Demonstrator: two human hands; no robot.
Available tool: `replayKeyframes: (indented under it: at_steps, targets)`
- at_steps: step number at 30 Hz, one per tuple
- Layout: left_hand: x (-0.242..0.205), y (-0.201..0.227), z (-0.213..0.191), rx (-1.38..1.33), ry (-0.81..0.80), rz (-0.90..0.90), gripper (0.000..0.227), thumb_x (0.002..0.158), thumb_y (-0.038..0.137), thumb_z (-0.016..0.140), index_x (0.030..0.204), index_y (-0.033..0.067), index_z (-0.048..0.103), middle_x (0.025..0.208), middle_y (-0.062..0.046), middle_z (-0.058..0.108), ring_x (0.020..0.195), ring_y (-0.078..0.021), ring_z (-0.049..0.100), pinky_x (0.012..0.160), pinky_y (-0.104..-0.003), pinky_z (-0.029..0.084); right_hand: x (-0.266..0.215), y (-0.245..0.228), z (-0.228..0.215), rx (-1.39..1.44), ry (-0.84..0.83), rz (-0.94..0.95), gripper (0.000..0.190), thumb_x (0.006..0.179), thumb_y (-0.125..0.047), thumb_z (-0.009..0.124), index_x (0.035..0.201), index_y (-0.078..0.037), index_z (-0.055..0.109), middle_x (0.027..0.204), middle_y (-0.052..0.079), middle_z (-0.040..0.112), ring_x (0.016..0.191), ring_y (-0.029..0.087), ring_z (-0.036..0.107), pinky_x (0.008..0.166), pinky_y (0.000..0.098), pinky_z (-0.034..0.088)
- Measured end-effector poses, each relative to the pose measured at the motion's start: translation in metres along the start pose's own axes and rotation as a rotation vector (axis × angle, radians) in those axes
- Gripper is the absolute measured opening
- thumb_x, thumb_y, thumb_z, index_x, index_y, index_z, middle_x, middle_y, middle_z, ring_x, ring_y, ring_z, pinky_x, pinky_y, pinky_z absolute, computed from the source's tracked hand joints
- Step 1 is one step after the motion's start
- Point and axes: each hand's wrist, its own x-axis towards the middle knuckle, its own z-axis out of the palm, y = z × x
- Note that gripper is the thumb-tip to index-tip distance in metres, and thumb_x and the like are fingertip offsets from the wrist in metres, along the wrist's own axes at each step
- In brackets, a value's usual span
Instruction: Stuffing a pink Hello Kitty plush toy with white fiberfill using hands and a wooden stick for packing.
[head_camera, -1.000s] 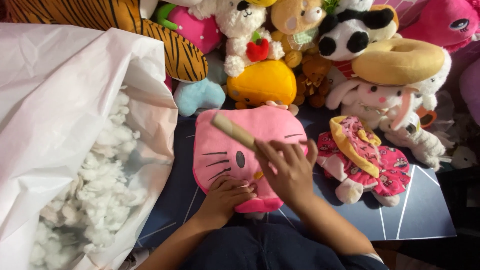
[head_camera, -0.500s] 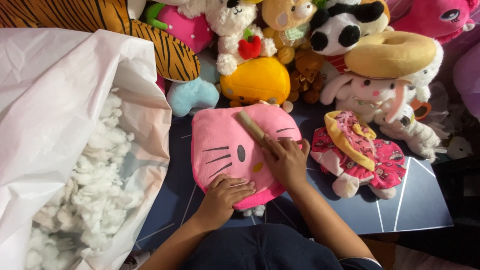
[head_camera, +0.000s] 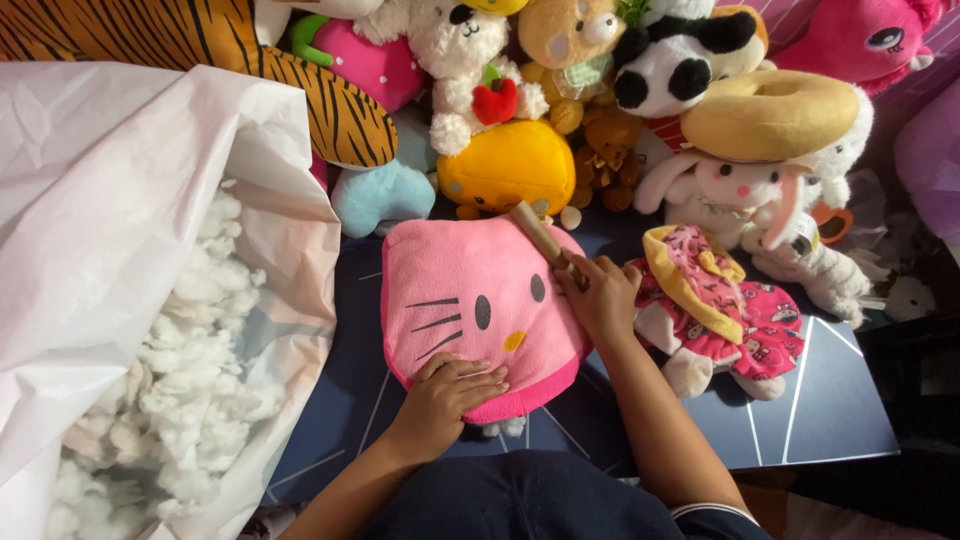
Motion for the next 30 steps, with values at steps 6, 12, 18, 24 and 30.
replayKeyframes:
  at_steps: [6,12,18,24,30]
  targets:
    - [0.0,0.002,-0.003,-0.016,0.017,0.0,0.052,0.081,-0.01,0.055,0.121,0.0167,0.076,0.124,0.001,0.076,0.115,-0.0239,0.067,0.1,-0.04,0.043,0.011,0.021,-0.017,0.021,0.054,0.079,0.031,0.092,-0.033,0.073,0.122,-0.026,0.075,0.115,-0.001,0.076,0.104,0.019,0.068,0.097,0.047,0.032]
    - [-0.012,-0.007,0.006,-0.003,-0.05,-0.032,0.055,0.081,-0.004,0.053,0.125,0.0227,0.074,0.131,0.008,0.072,0.122,-0.0187,0.064,0.107,-0.04,0.037,0.032,-0.126,-0.155,0.315,0.19,-0.558,0.022,0.1,0.003,0.063,0.084,-0.01,0.07,0.089,0.001,0.074,0.085,0.019,0.069,0.081,0.0314,0.042]
    - [-0.019,-0.009,0.012,0.018,-0.059,-0.036,0.057,0.078,-0.004,0.055,0.124,0.0222,0.074,0.13,0.009,0.073,0.123,-0.0158,0.062,0.101,-0.038,0.037,-0.003,-0.114,-0.075,0.104,-0.05,-0.693,0.024,0.102,-0.018,0.062,0.122,-0.026,0.072,0.121,-0.003,0.072,0.107,0.02,0.067,0.103,0.0518,0.035]
    - [-0.024,-0.017,0.022,0.069,-0.039,-0.021,0.059,0.07,-0.004,0.058,0.121,0.0196,0.076,0.115,0.006,0.077,0.11,-0.0235,0.063,0.101,-0.044,0.037,0.008,-0.111,-0.031,0.104,-0.11,-0.592,0.031,0.099,-0.019,0.06,0.126,-0.028,0.072,0.121,-0.002,0.073,0.104,0.023,0.069,0.106,0.0561,0.028]
    - [-0.015,-0.009,0.009,0.049,-0.026,-0.036,0.059,0.072,-0.007,0.056,0.123,0.0162,0.075,0.117,-0.001,0.077,0.112,-0.0241,0.063,0.104,-0.041,0.038,0.034,-0.127,-0.009,0.022,-0.07,-0.613,0.03,0.094,-0.01,0.067,0.117,-0.027,0.076,0.104,-0.005,0.076,0.088,0.021,0.068,0.097,0.051,0.035]
